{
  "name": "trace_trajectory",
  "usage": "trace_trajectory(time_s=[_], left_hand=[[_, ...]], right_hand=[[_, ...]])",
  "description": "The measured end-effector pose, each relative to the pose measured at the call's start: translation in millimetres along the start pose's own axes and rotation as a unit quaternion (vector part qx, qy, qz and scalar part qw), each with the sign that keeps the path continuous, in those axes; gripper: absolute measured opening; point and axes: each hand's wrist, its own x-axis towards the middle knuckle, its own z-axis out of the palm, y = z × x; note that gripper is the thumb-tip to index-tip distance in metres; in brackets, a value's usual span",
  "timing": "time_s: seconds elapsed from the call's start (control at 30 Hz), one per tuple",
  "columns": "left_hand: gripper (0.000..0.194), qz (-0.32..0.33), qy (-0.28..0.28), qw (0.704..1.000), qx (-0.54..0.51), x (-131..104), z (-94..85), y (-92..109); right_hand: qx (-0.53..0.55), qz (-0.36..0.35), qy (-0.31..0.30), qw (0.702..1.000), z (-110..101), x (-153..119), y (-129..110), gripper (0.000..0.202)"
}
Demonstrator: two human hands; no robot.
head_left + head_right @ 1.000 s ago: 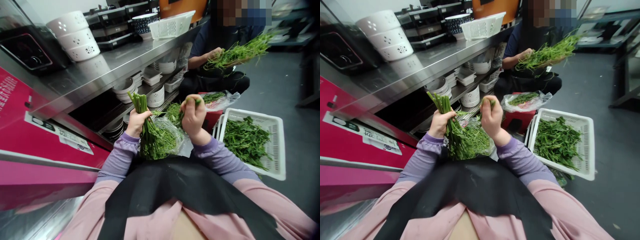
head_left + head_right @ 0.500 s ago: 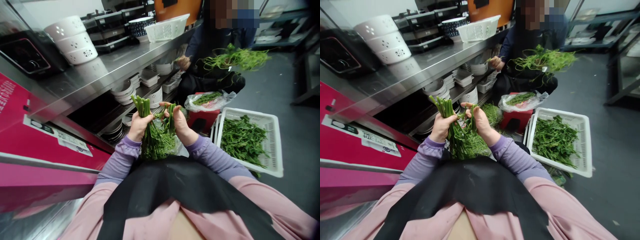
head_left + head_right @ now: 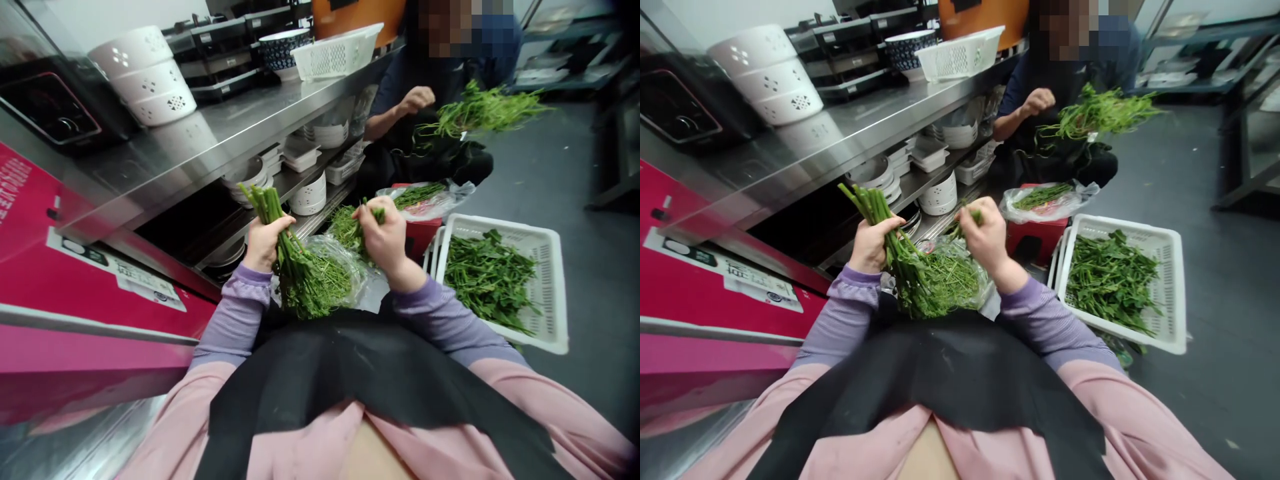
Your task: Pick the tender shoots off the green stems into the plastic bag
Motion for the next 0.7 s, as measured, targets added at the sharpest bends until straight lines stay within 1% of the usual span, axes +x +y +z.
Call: trace_trajectory(time_s=[0.03, 0.07, 0.13, 0.17, 0.23, 0.27, 0.3, 0.33, 0.37, 0.43, 0.5, 0.57, 0.63, 0.7], left_hand=[[0.02, -0.014, -0.005, 1.0, -0.018, 0.9, -4.7, 3.5], [0.023, -0.023, -0.007, 0.999, -0.034, 1.3, -8.8, 7.0], [0.026, -0.033, -0.004, 0.997, -0.066, 1.0, -13.9, 13.0], [0.027, -0.035, -0.002, 0.996, -0.079, 0.4, -14.8, 15.1], [0.027, -0.039, -0.01, 0.994, -0.097, -1.4, -13.7, 17.0], [0.027, -0.045, -0.018, 0.994, -0.099, -2.6, -12.3, 17.0], [0.027, -0.054, -0.027, 0.993, -0.097, -4.0, -10.7, 16.4], [0.027, -0.065, -0.037, 0.993, -0.092, -5.4, -9.2, 15.4], [0.027, -0.077, -0.046, 0.992, -0.085, -6.8, -8.1, 14.4], [0.028, -0.096, -0.054, 0.991, -0.078, -8.8, -7.0, 12.7], [0.027, -0.108, -0.052, 0.99, -0.08, -10.0, -6.9, 12.5], [0.027, -0.117, -0.048, 0.988, -0.087, -10.4, -6.6, 13.9], [0.027, -0.132, -0.049, 0.986, -0.089, -10.5, -5.1, 15.5], [0.025, -0.149, -0.054, 0.983, -0.091, -10.4, -2.8, 16.0]], right_hand=[[0.007, 0.054, -0.005, 0.998, -3.8, 9.6, 8.2, 0.026], [0.015, 0.101, -0.026, 0.994, -6.6, 17.7, 16.1, 0.025], [0.02, 0.162, -0.098, 0.982, -7.7, 27.1, 27.3, 0.021], [0.014, 0.175, -0.147, 0.973, -5.7, 28.2, 29.4, 0.021], [-0.007, 0.172, -0.259, 0.95, 3.4, 25.4, 26.8, 0.027], [-0.018, 0.155, -0.308, 0.938, 9.8, 22.7, 23.3, 0.028], [-0.026, 0.127, -0.343, 0.93, 16.7, 20.0, 19.4, 0.027], [-0.029, 0.092, -0.362, 0.927, 23.6, 17.7, 15.7, 0.025], [-0.029, 0.053, -0.365, 0.929, 29.7, 16.0, 12.9, 0.023], [-0.029, -0.015, -0.34, 0.94, 38.1, 14.7, 10.4, 0.021], [-0.037, -0.049, -0.309, 0.949, 40.6, 15.3, 11.7, 0.02], [-0.03, -0.042, -0.309, 0.95, 39.4, 16.5, 14.9, 0.021], [-0.001, -0.001, -0.359, 0.933, 38.2, 16.7, 18.5, 0.026], [0.021, 0.042, -0.42, 0.906, 39.2, 15.0, 22.3, 0.029]])
